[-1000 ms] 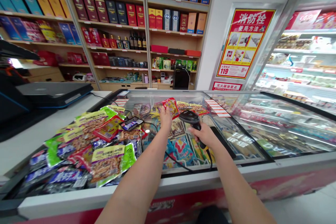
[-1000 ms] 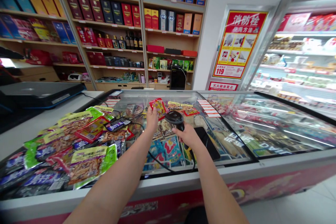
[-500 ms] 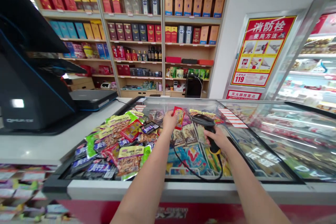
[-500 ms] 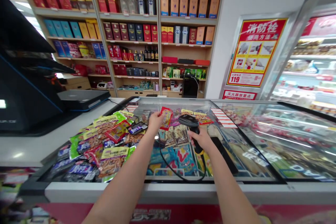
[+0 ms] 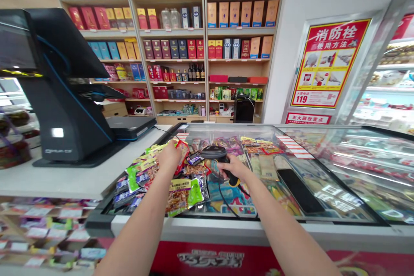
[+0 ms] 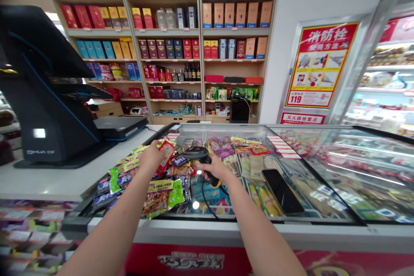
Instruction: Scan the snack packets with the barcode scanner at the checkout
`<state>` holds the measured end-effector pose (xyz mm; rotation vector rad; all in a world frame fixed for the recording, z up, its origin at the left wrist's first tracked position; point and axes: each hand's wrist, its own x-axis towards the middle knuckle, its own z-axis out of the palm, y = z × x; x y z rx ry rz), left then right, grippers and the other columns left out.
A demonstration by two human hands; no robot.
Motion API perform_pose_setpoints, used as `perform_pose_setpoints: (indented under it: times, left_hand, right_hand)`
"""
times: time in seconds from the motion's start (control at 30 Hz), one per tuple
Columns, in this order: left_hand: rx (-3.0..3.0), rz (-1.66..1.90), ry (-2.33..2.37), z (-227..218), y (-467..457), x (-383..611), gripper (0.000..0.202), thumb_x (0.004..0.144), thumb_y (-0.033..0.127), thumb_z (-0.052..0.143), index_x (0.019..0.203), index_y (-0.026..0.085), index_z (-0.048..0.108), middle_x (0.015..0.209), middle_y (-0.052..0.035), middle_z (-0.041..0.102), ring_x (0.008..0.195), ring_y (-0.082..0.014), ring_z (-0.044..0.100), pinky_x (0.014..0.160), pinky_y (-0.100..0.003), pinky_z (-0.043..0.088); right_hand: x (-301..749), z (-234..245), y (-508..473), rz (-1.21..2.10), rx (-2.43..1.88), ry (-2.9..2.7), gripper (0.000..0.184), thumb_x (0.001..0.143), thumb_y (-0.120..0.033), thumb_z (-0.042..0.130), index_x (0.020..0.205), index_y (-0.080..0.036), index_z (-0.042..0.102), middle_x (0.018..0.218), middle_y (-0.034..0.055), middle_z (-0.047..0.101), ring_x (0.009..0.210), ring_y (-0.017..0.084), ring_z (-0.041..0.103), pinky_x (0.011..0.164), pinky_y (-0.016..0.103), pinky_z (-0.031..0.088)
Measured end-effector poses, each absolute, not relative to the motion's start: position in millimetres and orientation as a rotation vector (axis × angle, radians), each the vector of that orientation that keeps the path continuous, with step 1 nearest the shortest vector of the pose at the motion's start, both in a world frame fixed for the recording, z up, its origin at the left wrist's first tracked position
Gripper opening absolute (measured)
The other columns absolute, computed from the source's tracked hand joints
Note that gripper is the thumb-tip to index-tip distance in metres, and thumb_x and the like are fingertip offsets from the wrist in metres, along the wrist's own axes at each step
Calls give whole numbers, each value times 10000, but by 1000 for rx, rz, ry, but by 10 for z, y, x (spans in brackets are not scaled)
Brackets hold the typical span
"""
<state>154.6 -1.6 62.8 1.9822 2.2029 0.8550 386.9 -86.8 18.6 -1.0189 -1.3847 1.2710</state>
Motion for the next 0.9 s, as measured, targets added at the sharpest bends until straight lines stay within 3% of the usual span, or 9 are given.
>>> perform_pose_setpoints:
  times: [0.17, 0.37, 0.5, 0.63, 0.73, 0.9]
  left_hand:
    - [2223, 806, 2262, 570, -18, 1506, 373, 792, 125, 481, 1095, 193, 688, 1156, -183, 683, 1110, -365, 610, 919, -519, 434]
    - [2310, 979, 2132, 593, 4, 1605, 304, 847, 244, 501, 1060, 192, 711, 1273, -177, 621, 1155, -374, 566, 941, -546, 438]
    - [2313, 1209, 1858, 612, 72, 1915, 292, 846, 282, 523, 1051, 187, 707, 1240, -148, 626, 1151, -327, 584, 957, -470, 469]
    - [2332, 1273, 1554, 574, 141, 2499, 226, 803, 214, 559, 963, 179, 715, 1096, -118, 668, 1073, -264, 626, 961, -375, 482]
    - [2308, 1135, 1444, 505, 142, 3069, 247, 785, 161, 575, 988, 164, 716, 1067, -116, 684, 990, -234, 659, 903, -330, 497]
    - [2376, 818, 1341, 352, 92, 4028, 191, 814, 255, 645, 970, 172, 717, 1075, -143, 715, 1042, -264, 666, 906, -332, 478]
  right_hand:
    - [3591, 153, -693, 1338, -987, -1383, 431, 601, -443, 804, 813, -206, 514, 528, -66, 585, 384, 99, 507, 376, 220, 419]
    - [3583, 133, -668, 1335, -942, -1368, 403, 611, -441, 814, 767, -194, 537, 531, -64, 580, 384, 89, 500, 375, 212, 416]
    - [3750, 144, -707, 1273, -889, -1317, 395, 605, -453, 811, 749, -196, 549, 521, -58, 573, 381, 87, 489, 365, 210, 402]
    - [4100, 166, -796, 1149, -898, -1242, 398, 604, -465, 817, 728, -199, 548, 507, -55, 566, 369, 90, 481, 363, 220, 405]
    - [4479, 161, -924, 1044, -931, -1130, 392, 622, -478, 814, 709, -199, 552, 503, -48, 565, 371, 91, 478, 368, 225, 416]
    - [5174, 148, -1179, 792, -992, -842, 421, 606, -507, 820, 685, -186, 558, 475, -44, 556, 364, 88, 480, 366, 214, 425]
